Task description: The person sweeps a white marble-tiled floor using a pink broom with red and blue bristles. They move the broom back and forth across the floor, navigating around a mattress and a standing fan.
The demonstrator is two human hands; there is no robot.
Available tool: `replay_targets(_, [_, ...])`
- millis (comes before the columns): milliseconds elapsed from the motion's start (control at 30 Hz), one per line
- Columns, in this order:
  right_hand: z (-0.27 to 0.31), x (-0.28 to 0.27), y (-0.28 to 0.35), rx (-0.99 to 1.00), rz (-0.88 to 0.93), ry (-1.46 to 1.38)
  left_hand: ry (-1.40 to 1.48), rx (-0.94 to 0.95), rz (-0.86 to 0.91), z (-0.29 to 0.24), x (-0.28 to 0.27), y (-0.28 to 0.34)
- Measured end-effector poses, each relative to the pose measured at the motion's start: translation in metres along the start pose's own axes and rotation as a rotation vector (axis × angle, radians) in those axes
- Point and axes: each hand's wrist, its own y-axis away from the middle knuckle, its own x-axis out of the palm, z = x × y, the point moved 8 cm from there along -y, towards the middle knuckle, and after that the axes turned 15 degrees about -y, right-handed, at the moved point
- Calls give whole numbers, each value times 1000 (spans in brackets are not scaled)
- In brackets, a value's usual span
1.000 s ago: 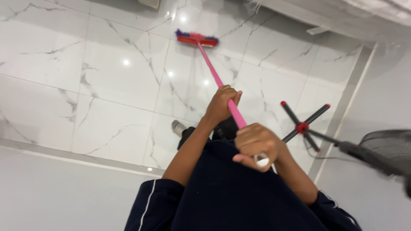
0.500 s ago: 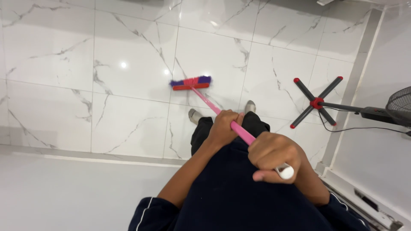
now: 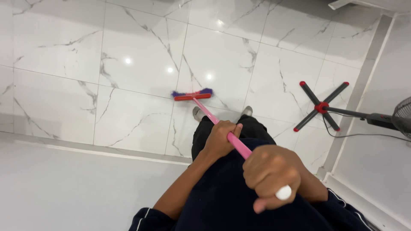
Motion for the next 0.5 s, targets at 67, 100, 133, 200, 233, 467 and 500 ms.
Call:
replay_targets(67, [10, 4, 0, -39, 25, 8, 0, 9, 2, -8, 0, -3])
replay_targets(100, [18, 5, 1, -69, 24, 27, -1, 64, -73, -17, -5, -5])
replay_targets(133, [25, 4, 1, -103, 28, 50, -4, 125, -153, -25, -11, -9])
replay_targets(200, [28, -1, 2, -126, 53, 68, -17, 165, -179, -31, -10, -20])
replay_targets(233, [30, -3, 3, -147, 76, 82, -28, 200, -204, -35, -9, -23])
replay_targets(467, [-2, -32, 47, 154, -216, 226, -72, 59, -288, 6, 27, -56])
replay_targets(500, [0, -40, 51, 193, -284, 228, -75, 54, -295, 2, 32, -54])
